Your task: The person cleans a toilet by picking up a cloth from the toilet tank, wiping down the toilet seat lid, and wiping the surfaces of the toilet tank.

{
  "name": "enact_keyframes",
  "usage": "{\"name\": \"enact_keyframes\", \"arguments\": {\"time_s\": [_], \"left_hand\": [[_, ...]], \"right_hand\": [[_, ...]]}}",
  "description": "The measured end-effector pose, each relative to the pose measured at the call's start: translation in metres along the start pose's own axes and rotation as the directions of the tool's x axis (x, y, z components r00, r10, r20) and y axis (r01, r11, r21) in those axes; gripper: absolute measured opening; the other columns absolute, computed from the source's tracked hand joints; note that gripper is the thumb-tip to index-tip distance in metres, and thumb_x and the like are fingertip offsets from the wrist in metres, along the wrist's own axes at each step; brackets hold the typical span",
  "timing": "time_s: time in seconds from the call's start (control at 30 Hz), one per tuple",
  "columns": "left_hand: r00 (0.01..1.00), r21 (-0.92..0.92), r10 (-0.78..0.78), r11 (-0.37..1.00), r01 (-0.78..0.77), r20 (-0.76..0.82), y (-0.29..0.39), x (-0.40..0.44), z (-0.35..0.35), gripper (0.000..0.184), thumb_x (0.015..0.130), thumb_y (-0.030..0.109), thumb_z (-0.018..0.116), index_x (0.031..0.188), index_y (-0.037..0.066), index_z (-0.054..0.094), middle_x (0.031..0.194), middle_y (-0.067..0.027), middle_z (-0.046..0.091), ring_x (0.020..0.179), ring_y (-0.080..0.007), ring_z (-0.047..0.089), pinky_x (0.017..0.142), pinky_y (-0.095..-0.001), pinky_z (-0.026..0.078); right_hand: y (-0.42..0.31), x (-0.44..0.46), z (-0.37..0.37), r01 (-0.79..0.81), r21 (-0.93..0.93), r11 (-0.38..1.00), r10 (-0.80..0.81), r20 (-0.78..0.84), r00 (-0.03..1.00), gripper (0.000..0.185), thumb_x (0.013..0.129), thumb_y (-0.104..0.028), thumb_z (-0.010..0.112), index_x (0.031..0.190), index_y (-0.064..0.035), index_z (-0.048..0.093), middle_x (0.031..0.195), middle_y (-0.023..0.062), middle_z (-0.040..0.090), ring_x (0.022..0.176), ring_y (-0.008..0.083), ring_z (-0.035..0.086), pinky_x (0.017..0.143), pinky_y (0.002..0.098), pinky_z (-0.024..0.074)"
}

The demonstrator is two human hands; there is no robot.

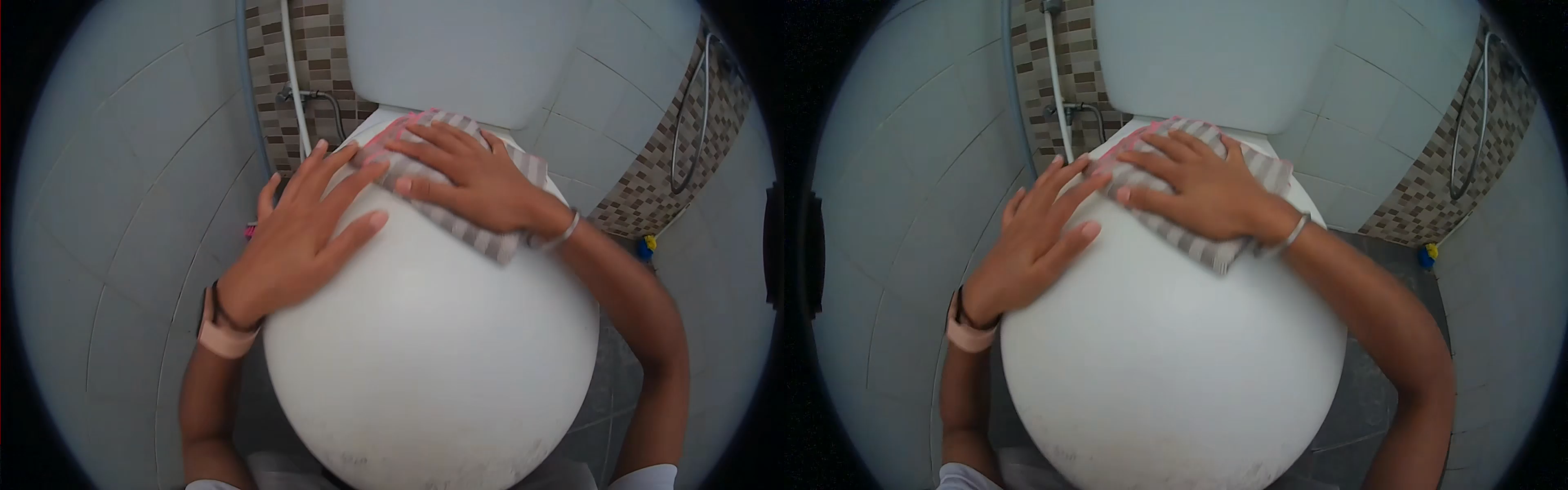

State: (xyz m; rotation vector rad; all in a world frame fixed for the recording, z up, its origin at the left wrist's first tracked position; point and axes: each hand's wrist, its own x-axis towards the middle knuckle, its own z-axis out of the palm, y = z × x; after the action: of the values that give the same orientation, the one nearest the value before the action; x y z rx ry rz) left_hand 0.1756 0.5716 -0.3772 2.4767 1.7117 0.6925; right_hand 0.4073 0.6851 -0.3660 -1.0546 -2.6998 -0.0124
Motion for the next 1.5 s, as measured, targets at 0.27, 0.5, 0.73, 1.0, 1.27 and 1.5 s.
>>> {"name": "enact_keyframes", "arguments": {"time_s": [0.27, 0.5, 0.73, 1.0, 1.27, 1.5], "left_hand": [[0.998, 0.032, -0.001, 0.999, -0.001, 0.066, 0.005, 0.005, -0.012, 0.058, 0.097, 0.039, 0.051, 0.148, 0.012, 0.043, 0.158, -0.0175, 0.028, 0.149, -0.0386, 0.018, 0.115, -0.0621, 0.009], [0.986, 0.022, -0.042, 0.999, 0.039, 0.16, 0.009, 0.014, -0.024, 0.055, 0.094, 0.038, 0.055, 0.144, 0.015, 0.048, 0.154, -0.0158, 0.035, 0.146, -0.0352, 0.025, 0.114, -0.0611, 0.007], [0.976, 0.007, -0.059, 0.998, 0.059, 0.208, 0.004, 0.021, -0.025, 0.053, 0.091, 0.037, 0.058, 0.14, 0.017, 0.053, 0.151, -0.0151, 0.038, 0.143, -0.0355, 0.028, 0.113, -0.0617, 0.011], [0.968, -0.023, -0.057, 0.998, 0.064, 0.245, -0.006, 0.02, -0.021, 0.055, 0.087, 0.041, 0.062, 0.136, 0.019, 0.058, 0.148, -0.015, 0.041, 0.141, -0.0373, 0.029, 0.112, -0.0614, 0.016], [0.964, -0.07, -0.023, 0.997, 0.043, 0.265, -0.017, 0.018, -0.013, 0.057, 0.082, 0.044, 0.066, 0.135, 0.023, 0.057, 0.149, -0.0102, 0.041, 0.139, -0.0372, 0.032, 0.107, -0.0632, 0.024], [0.971, -0.179, -0.004, 0.983, 0.048, 0.239, -0.015, 0.028, -0.021, 0.054, 0.086, 0.04, 0.065, 0.135, 0.021, 0.054, 0.144, -0.0101, 0.044, 0.134, -0.0363, 0.037, 0.103, -0.0649, 0.027]], "right_hand": [[-0.014, -0.017, -0.003, 0.095, -0.038, 0.995, -0.099, -0.117, 0.988, 0.063, 0.096, -0.062, 0.043, 0.143, -0.0212, 0.051, 0.153, 0.0151, 0.041, 0.145, 0.0357, 0.029, 0.11, 0.0727, 0.0113], [-0.021, -0.014, -0.02, 0.025, 0.141, 0.99, -0.009, -0.113, 0.994, 0.057, 0.093, -0.058, 0.052, 0.138, -0.0239, 0.056, 0.153, 0.0095, 0.041, 0.145, 0.0329, 0.03, 0.108, 0.0735, 0.0128], [-0.02, -0.006, -0.027, -0.06, 0.252, 0.966, 0.077, -0.055, 0.996, 0.054, 0.092, -0.059, 0.052, 0.136, -0.028, 0.057, 0.155, 0.0038, 0.039, 0.147, 0.0281, 0.026, 0.11, 0.0724, 0.0111], [-0.022, 0.0, -0.033, -0.124, 0.253, 0.959, 0.122, 0.022, 0.992, 0.053, 0.09, -0.057, 0.056, 0.136, -0.0314, 0.057, 0.157, 0.0008, 0.037, 0.147, 0.0255, 0.028, 0.111, 0.0713, 0.0128], [-0.022, 0.009, -0.049, -0.22, 0.224, 0.949, 0.152, 0.286, 0.946, 0.055, 0.091, -0.06, 0.053, 0.141, -0.0374, 0.051, 0.159, -0.0039, 0.032, 0.149, 0.0226, 0.023, 0.113, 0.0713, 0.0073], [-0.025, 0.013, -0.05, -0.272, 0.154, 0.95, 0.174, 0.464, 0.869, 0.057, 0.091, -0.062, 0.052, 0.144, -0.0441, 0.045, 0.161, -0.0082, 0.028, 0.15, 0.0193, 0.021, 0.114, 0.0703, 0.0049]]}}
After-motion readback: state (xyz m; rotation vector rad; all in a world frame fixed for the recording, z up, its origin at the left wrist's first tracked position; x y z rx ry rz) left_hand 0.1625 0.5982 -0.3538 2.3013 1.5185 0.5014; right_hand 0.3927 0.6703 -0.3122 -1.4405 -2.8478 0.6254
